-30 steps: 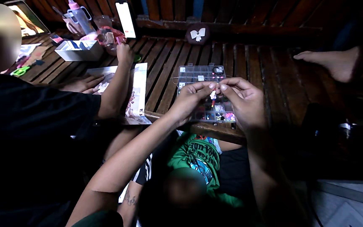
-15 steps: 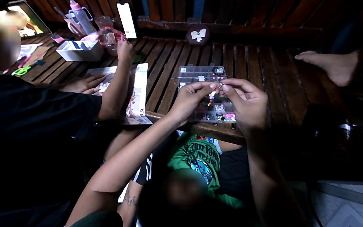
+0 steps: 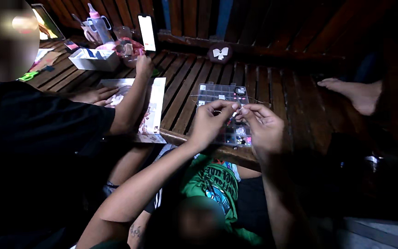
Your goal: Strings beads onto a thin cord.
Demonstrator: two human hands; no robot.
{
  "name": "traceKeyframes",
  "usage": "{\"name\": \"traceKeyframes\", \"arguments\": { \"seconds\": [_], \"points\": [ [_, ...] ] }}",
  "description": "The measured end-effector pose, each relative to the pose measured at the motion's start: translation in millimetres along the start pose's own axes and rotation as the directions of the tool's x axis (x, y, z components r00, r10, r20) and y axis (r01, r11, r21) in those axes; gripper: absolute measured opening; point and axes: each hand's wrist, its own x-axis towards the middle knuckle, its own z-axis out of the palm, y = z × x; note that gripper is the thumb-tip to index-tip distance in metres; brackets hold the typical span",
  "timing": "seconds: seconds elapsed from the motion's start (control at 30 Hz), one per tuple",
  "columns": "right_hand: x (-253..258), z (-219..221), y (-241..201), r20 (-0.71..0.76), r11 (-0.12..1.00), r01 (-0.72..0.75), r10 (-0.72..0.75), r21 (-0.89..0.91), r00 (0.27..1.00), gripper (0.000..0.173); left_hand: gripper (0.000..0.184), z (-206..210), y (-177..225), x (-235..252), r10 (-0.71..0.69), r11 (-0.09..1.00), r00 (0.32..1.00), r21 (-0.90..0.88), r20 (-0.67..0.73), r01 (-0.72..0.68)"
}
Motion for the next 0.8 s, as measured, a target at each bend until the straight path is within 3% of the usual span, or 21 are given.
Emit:
{"name": "traceKeyframes", "arguments": {
  "seconds": [0.17, 0.27, 0.37, 0.6, 0.8],
  "points": [
    [1, 6, -7, 0.001, 0.952, -0.231, 0.236, 0.201, 0.972, 0.016, 0.011, 0, -3, 0, 0.079, 0.995, 0.997, 0.064, -0.020, -0.078],
    [1, 5, -6, 0.013, 0.936, -0.274, 0.279, 0.221, 0.960, 0.018, 0.011, -2, -6, 0, 0.099, 0.991, 0.995, 0.091, -0.002, -0.098],
    [-1, 5, -3, 0.009, 0.962, -0.210, 0.212, 0.173, 0.977, 0.012, 0.009, -2, -6, -1, 0.093, 0.990, 0.996, 0.103, -0.003, -0.092],
    [-3, 7, -12, 0.002, 0.976, 0.011, -0.011, -0.217, 1.000, 0.009, 0.007, -9, -5, 1, 0.073, 0.992, 0.997, 0.103, 0.019, -0.075],
    [2, -4, -13, 0.111, 0.955, 0.086, -0.056, -0.284, 0.992, 0.014, 0.013, -16, -5, 4, -0.018, 0.999, 0.994, 0.037, 0.110, 0.014]
  ]
}}
